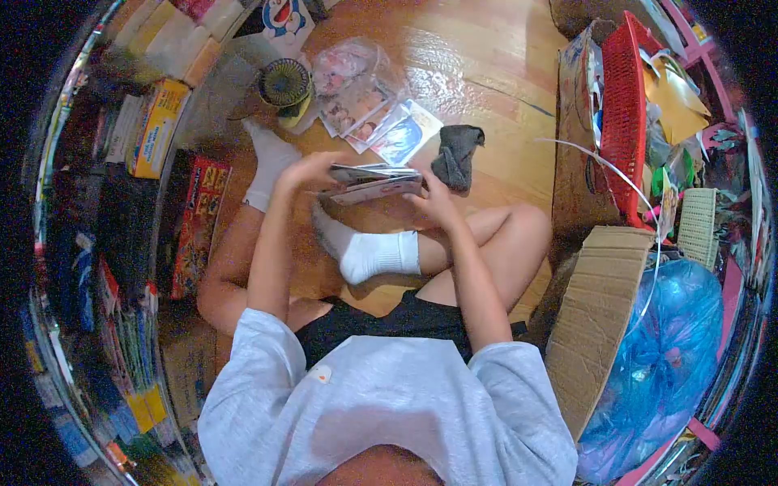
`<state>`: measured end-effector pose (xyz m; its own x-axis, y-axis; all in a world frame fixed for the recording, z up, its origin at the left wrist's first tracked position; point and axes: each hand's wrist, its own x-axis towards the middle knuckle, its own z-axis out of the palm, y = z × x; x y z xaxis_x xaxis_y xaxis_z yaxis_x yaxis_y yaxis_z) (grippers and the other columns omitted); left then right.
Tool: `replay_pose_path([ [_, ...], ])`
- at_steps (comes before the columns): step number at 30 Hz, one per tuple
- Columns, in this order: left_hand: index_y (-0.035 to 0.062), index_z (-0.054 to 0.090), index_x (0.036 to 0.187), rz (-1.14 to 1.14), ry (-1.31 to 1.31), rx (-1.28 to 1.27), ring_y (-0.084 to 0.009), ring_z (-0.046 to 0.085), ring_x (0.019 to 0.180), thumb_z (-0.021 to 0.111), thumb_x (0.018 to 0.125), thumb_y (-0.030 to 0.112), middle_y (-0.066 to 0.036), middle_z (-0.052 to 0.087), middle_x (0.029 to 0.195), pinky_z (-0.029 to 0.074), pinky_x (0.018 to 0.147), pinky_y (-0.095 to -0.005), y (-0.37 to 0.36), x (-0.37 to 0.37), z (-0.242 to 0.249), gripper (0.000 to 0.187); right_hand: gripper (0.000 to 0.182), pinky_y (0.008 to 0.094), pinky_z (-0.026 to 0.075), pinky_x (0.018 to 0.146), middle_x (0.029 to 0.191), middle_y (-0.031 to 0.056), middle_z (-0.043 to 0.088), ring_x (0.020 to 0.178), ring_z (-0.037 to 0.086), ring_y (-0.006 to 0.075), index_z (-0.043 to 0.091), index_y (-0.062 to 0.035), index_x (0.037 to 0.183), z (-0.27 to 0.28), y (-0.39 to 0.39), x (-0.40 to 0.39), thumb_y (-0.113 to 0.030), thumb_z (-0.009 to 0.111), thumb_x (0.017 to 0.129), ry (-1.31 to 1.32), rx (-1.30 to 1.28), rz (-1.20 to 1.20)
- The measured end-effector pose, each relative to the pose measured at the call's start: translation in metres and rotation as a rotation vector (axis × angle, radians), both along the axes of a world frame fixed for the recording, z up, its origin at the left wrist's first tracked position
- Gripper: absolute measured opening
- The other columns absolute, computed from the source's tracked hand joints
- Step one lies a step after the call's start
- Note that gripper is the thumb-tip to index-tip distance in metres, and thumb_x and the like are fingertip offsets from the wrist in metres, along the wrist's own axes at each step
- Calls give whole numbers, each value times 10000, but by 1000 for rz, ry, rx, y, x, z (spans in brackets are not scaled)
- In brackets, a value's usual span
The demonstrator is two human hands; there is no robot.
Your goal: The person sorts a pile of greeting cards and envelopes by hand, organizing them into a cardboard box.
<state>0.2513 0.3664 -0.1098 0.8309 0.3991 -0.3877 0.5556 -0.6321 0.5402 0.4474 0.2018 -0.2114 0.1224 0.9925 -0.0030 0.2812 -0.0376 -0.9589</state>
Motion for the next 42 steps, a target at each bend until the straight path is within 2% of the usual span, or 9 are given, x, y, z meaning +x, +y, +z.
replay_pose_path([
  [6, 96, 457, 1081, 36, -131, 110, -305, 515, 901, 596, 613, 93, -154, 542, 971, 413, 760, -361, -24, 17, -4, 488, 647, 304, 320, 882, 1161, 157, 402, 1072, 396, 248, 277, -90, 1232, 3, 6, -31, -38, 585, 666, 131, 33, -104],
  [12, 83, 393, 1132, 18, -159, 216, -314, 530, 851, 625, 620, 134, -161, 554, 917, 422, 706, -387, -39, 41, -16, 564, 692, 339, 308, 901, 1176, 196, 361, 1089, 366, 305, 252, -94, 1243, 3, 1, -48, 20, 538, 624, -120, 174, -82],
  [15, 108, 268, 1218, 65, -137, 210, -333, 535, 813, 652, 592, 127, -190, 551, 879, 425, 671, -399, -46, 44, -13, 734, 694, 350, 315, 893, 1146, 195, 392, 1059, 388, 327, 274, -91, 1229, 38, 4, -48, 23, 549, 602, -519, 273, -284],
  [20, 76, 8, 1279, 153, -89, 176, -369, 519, 813, 681, 517, 86, -252, 522, 871, 418, 687, -407, -64, 43, -17, 1016, 678, 366, 344, 855, 1086, 164, 448, 990, 436, 324, 334, -94, 1190, 18, 6, -56, 27, 571, 567, -292, 242, -111],
  [25, 74, 77, 1282, 194, -301, 136, -364, 488, 893, 687, 500, 87, -248, 489, 968, 404, 754, -379, -61, 19, -2, 992, 535, 365, 378, 806, 1036, 126, 483, 952, 466, 293, 451, -63, 1071, 7, 4, -51, 49, 561, 560, -405, 235, 21],
  [27, 109, 237, 1251, 0, -225, 514, -346, 497, 892, 687, 503, 87, -194, 509, 982, 410, 752, -369, -49, -7, 13, 873, 470, 358, 383, 802, 999, 121, 497, 947, 469, 289, 492, -47, 1001, 12, 4, -53, 69, 554, 550, -368, 249, 0],
  [30, 129, 381, 1166, 69, 69, 272, -322, 502, 904, 683, 506, 87, -142, 527, 986, 419, 746, -360, -31, -31, 16, 727, 494, 354, 376, 811, 1010, 137, 485, 960, 458, 298, 487, -45, 1007, 12, 5, -54, 80, 545, 532, -309, 176, 2],
  [37, 120, 476, 1041, 133, -81, 613, -268, 547, 763, 448, 683, 26, -129, 550, 883, 450, 625, -372, -63, -22, 0, 371, 535, 348, 391, 774, 969, 145, 500, 905, 485, 306, 446, -72, 1075, 19, 7, -58, 64, 556, 569, -321, 221, -43],
  [42, 94, 503, 952, 75, -58, 563, -276, 566, 655, 485, 662, 48, -118, 572, 750, 459, 557, -366, -58, -18, 38, 294, 556, 348, 387, 785, 994, 165, 505, 914, 495, 326, 403, -75, 1111, -1, 5, -57, 54, 552, 591, -169, 196, -133],
])
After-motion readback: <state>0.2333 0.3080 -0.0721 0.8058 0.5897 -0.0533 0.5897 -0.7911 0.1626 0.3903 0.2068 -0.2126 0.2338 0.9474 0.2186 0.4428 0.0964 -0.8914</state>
